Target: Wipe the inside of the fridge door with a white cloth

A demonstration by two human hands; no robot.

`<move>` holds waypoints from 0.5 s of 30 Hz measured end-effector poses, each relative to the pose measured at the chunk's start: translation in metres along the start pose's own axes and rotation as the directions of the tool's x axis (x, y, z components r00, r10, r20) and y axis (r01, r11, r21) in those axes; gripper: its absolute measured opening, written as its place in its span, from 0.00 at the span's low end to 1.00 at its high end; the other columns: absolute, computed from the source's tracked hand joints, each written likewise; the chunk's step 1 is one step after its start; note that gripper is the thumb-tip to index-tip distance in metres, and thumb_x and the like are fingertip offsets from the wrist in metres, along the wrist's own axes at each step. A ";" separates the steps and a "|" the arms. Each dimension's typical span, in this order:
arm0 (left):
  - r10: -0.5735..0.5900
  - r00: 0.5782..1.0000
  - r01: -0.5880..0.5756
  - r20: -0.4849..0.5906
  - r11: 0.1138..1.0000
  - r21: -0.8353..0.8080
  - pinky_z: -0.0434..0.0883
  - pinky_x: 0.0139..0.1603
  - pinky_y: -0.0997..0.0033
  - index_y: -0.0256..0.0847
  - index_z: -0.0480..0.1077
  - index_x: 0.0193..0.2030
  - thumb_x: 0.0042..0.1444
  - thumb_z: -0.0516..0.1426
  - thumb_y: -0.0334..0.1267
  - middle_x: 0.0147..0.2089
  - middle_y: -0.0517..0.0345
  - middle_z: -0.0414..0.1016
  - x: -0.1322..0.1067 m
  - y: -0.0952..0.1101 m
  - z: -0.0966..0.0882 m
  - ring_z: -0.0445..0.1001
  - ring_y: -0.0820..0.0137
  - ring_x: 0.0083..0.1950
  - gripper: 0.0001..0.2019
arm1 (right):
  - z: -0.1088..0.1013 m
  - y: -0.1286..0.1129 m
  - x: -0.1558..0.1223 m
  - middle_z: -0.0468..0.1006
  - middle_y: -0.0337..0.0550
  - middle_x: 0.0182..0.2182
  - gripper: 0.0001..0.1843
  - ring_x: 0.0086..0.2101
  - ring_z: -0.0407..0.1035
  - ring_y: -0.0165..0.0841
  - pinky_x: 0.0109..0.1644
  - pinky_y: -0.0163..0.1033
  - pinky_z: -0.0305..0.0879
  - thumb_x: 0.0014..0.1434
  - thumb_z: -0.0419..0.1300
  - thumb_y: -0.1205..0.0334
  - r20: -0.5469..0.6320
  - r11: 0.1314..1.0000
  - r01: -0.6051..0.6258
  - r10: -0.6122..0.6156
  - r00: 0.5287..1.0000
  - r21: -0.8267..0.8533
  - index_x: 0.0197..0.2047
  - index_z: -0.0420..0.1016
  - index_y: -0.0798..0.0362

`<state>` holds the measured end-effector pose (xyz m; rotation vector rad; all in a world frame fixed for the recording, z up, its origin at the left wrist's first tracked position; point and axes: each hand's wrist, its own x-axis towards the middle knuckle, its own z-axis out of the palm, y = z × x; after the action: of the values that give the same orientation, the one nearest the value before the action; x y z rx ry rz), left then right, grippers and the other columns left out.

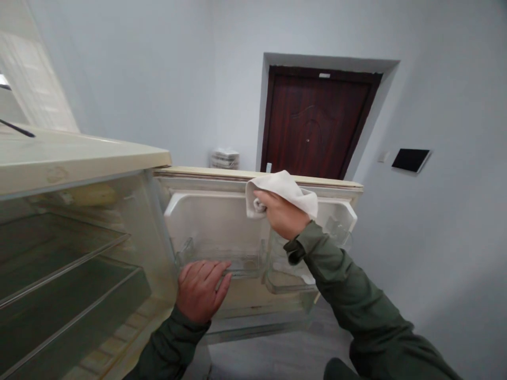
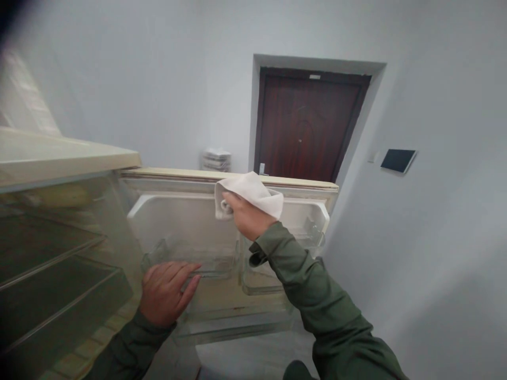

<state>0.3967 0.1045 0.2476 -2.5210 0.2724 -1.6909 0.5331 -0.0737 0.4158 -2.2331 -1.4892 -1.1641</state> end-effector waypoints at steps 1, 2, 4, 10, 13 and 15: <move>0.004 1.000 -0.004 0.004 1.000 0.006 0.62 0.44 0.58 0.39 0.75 0.42 0.67 0.55 0.36 0.36 0.56 0.77 -0.001 -0.001 0.001 0.72 0.61 0.39 0.08 | -0.002 0.004 0.000 0.78 0.48 0.56 0.25 0.54 0.70 0.42 0.67 0.50 0.58 0.62 0.49 0.73 0.037 1.000 -0.004 0.004 0.999 -0.003 0.55 0.81 0.53; 0.006 1.000 -0.006 0.007 1.000 0.014 0.62 0.45 0.58 0.39 0.75 0.43 0.66 0.56 0.36 0.36 0.55 0.77 -0.002 -0.002 0.002 0.72 0.61 0.40 0.07 | -0.006 0.011 -0.005 0.79 0.49 0.54 0.24 0.52 0.71 0.42 0.66 0.48 0.60 0.61 0.50 0.74 0.064 1.000 -0.026 0.027 0.998 -0.014 0.52 0.82 0.54; 0.013 1.000 -0.013 0.007 1.000 0.026 0.63 0.45 0.58 0.39 0.75 0.44 0.65 0.57 0.36 0.36 0.55 0.77 -0.005 -0.003 0.004 0.72 0.60 0.40 0.06 | -0.013 0.032 -0.029 0.80 0.51 0.50 0.23 0.51 0.71 0.42 0.65 0.47 0.62 0.59 0.50 0.74 0.078 0.991 -0.109 0.115 0.990 -0.076 0.49 0.83 0.55; -0.003 1.000 0.003 -0.003 0.999 0.036 0.62 0.43 0.59 0.39 0.76 0.41 0.66 0.55 0.37 0.34 0.57 0.78 0.001 0.000 0.005 0.73 0.61 0.38 0.09 | -0.038 0.092 -0.099 0.80 0.57 0.48 0.25 0.50 0.72 0.48 0.60 0.53 0.64 0.59 0.49 0.68 -0.043 0.841 -0.486 0.491 0.870 -0.238 0.53 0.81 0.57; -0.010 1.000 0.011 -0.017 0.999 0.035 0.62 0.42 0.58 0.39 0.76 0.39 0.67 0.54 0.37 0.33 0.56 0.78 0.006 0.004 0.004 0.73 0.60 0.37 0.10 | -0.042 0.089 -0.101 0.80 0.57 0.48 0.26 0.49 0.72 0.47 0.59 0.50 0.66 0.59 0.47 0.65 -0.099 0.803 -0.564 0.556 0.825 -0.191 0.53 0.80 0.59; -0.013 1.000 0.014 -0.013 0.999 0.031 0.62 0.42 0.58 0.38 0.77 0.39 0.67 0.54 0.37 0.34 0.55 0.78 0.007 0.005 0.003 0.73 0.60 0.37 0.11 | -0.035 0.078 -0.107 0.80 0.57 0.46 0.24 0.49 0.72 0.45 0.59 0.48 0.66 0.60 0.47 0.64 -0.150 0.782 -0.607 0.589 0.794 -0.139 0.50 0.80 0.59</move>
<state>0.4020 0.0984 0.2522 -2.4972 0.2291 -1.7027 0.5638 -0.2027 0.3813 -2.4434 -0.5507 -1.1896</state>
